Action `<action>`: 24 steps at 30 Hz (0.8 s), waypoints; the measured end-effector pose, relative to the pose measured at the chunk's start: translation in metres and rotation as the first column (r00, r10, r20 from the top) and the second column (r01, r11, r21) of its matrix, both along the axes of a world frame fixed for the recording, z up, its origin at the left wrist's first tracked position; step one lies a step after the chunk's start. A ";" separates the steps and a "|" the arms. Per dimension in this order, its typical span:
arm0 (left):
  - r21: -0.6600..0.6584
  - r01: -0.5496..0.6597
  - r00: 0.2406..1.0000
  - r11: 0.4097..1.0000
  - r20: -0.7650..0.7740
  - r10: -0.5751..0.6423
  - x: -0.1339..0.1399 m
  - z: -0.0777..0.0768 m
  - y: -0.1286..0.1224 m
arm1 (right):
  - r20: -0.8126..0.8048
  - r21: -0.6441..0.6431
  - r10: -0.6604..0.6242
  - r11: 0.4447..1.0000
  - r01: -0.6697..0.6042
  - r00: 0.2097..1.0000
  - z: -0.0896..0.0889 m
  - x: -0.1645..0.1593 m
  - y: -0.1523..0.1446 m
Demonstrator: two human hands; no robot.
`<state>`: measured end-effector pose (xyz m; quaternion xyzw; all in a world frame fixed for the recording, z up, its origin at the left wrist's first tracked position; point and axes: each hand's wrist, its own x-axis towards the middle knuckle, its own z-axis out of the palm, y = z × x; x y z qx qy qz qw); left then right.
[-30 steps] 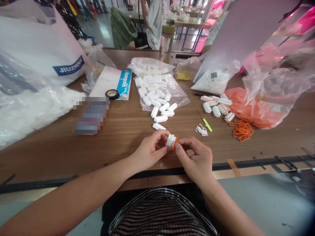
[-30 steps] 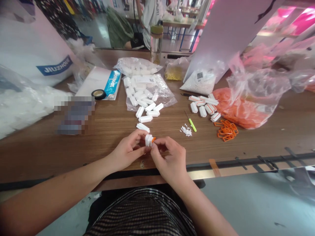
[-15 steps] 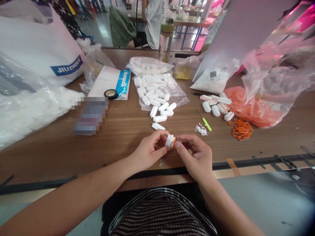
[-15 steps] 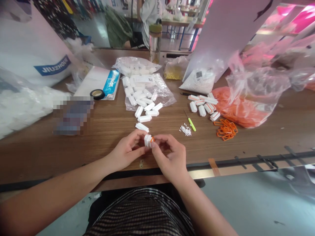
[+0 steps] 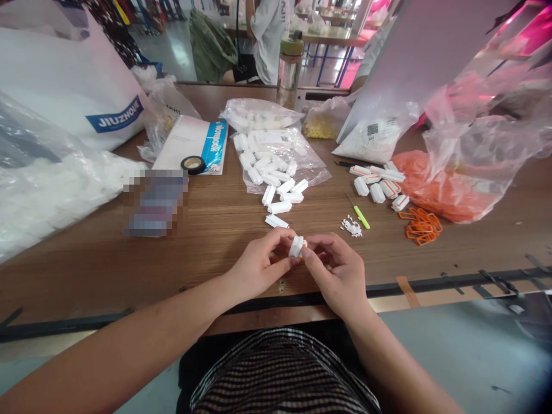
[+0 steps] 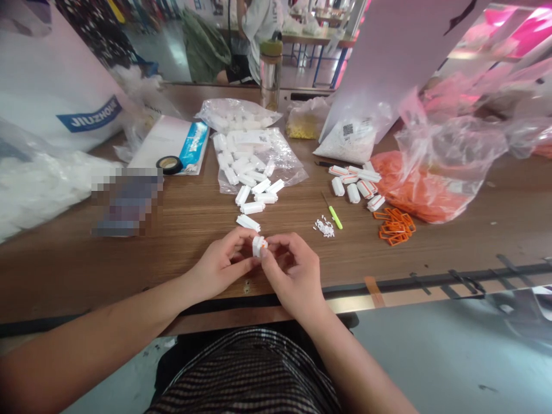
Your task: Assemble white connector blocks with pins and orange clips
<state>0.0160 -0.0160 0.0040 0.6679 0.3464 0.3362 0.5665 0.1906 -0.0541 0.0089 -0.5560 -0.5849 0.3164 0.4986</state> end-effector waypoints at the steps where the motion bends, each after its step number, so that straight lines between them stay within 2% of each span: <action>1: -0.008 0.007 1.000 1.000 0.006 -0.007 0.000 0.000 0.000 | -0.005 -0.004 0.007 1.000 -0.007 1.000 0.000 0.000 0.000; 9: -0.109 0.062 0.989 0.992 0.142 -0.046 0.000 -0.003 0.001 | -0.066 -0.062 0.070 0.995 -0.074 0.995 0.004 0.000 0.003; 15: -0.113 0.046 0.990 0.993 0.141 -0.030 0.001 -0.004 0.000 | -0.228 -0.108 0.143 0.979 -0.171 0.963 0.006 0.003 0.008; 18: -0.164 0.069 0.985 0.984 0.167 -0.041 0.002 -0.005 -0.001 | -0.312 -0.158 0.158 0.964 -0.215 0.937 0.005 0.004 0.009; 24: -0.283 0.112 0.971 0.952 0.234 -0.045 0.001 -0.009 0.003 | -0.335 -0.179 0.105 0.969 -0.173 0.936 0.001 0.003 0.009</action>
